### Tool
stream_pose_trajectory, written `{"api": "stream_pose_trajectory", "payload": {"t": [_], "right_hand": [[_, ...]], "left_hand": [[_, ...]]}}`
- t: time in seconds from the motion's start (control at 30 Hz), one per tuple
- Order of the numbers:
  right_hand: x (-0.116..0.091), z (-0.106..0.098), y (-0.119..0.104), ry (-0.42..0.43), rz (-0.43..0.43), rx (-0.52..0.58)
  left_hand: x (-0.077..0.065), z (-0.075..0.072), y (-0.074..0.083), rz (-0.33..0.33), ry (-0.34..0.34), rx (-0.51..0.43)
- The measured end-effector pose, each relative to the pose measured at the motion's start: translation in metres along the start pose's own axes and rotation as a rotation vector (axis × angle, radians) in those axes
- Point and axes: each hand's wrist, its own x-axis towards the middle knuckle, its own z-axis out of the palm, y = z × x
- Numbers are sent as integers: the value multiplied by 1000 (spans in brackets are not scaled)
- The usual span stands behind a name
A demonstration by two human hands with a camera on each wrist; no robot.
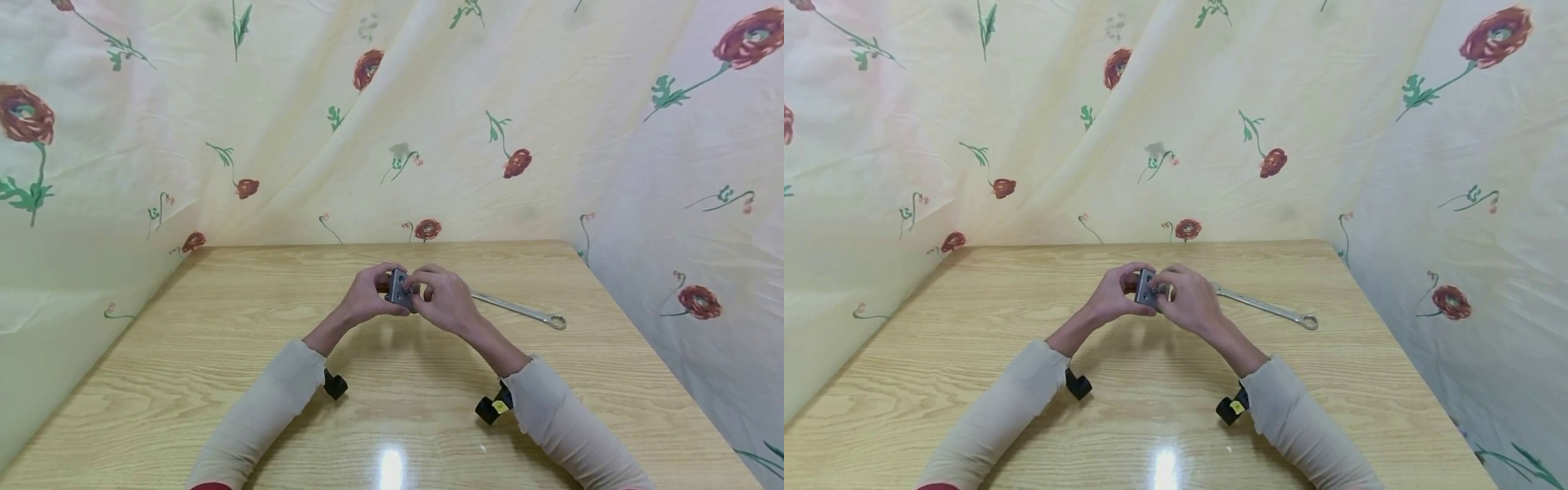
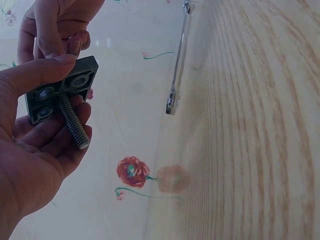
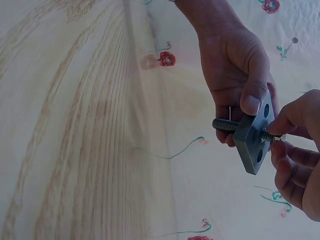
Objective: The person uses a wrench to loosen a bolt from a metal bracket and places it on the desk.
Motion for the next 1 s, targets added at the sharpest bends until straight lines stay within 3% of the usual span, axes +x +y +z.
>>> {"api": "stream_pose_trajectory", "payload": {"t": [0.23,0.37,0.73,1.0], "right_hand": [[1,-1,1,-25,164,-53],[2,0,1,-43,201,-81],[1,-1,1,0,69,-63],[1,-1,1,13,33,-40]], "left_hand": [[-1,0,0,-3,4,9],[-1,0,0,-8,1,6],[0,0,0,-4,-1,13],[0,0,-1,-6,1,16]]}}
